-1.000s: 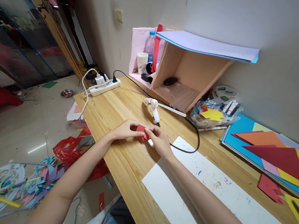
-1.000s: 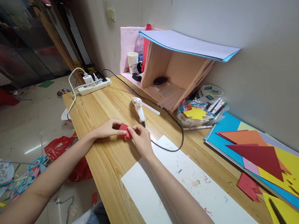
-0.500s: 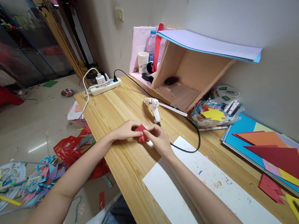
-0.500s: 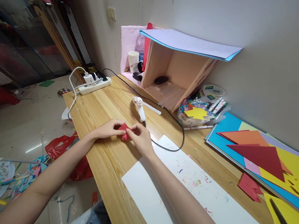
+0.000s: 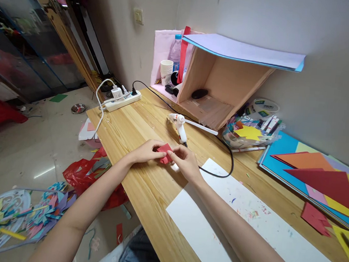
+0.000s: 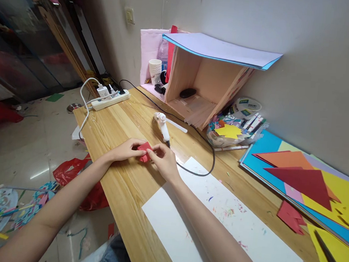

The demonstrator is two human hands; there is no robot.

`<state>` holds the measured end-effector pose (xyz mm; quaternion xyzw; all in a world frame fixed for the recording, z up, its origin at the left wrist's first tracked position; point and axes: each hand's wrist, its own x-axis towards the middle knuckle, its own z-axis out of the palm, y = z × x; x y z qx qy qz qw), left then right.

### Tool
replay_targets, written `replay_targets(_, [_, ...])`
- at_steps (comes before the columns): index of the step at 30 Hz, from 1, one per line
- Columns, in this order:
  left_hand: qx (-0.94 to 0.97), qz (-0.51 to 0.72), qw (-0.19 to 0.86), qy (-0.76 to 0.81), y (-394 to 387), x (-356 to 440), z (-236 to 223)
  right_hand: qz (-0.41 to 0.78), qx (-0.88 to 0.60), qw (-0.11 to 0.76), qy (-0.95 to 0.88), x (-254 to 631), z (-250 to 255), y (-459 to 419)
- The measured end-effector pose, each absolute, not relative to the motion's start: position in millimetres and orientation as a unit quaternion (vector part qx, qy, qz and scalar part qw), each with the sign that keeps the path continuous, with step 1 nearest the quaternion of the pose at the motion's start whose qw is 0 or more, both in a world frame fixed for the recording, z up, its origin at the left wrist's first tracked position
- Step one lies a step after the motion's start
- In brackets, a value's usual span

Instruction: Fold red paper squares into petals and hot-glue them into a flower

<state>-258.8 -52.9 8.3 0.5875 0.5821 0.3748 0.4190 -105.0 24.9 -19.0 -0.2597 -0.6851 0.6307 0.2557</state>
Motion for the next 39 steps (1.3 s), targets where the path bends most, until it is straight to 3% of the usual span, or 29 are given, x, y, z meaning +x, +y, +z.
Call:
replay_targets(15, [0.507, 0.439, 0.404, 0.621, -49.5, -261.8, 0.8, 0.640, -0.278, 0.282, -0.658, -106.5, -19.6, 26.7])
replay_targets(25, [0.561, 0.392, 0.344, 0.643, -50.6, -257.8, 6.0, 0.626, -0.284, 0.254, -0.681, -107.3, -20.5, 25.2])
replay_targets(31, [0.538, 0.408, 0.366, 0.640, -50.2, -261.8, -0.6, 0.646, -0.281, 0.275, -0.654, -106.5, -19.3, 26.4])
replay_targets(39, [0.582, 0.373, 0.170, 0.703, -47.3, -263.3, -1.6, 0.577, -0.319, 0.390, -0.642, -101.7, -23.4, 28.9])
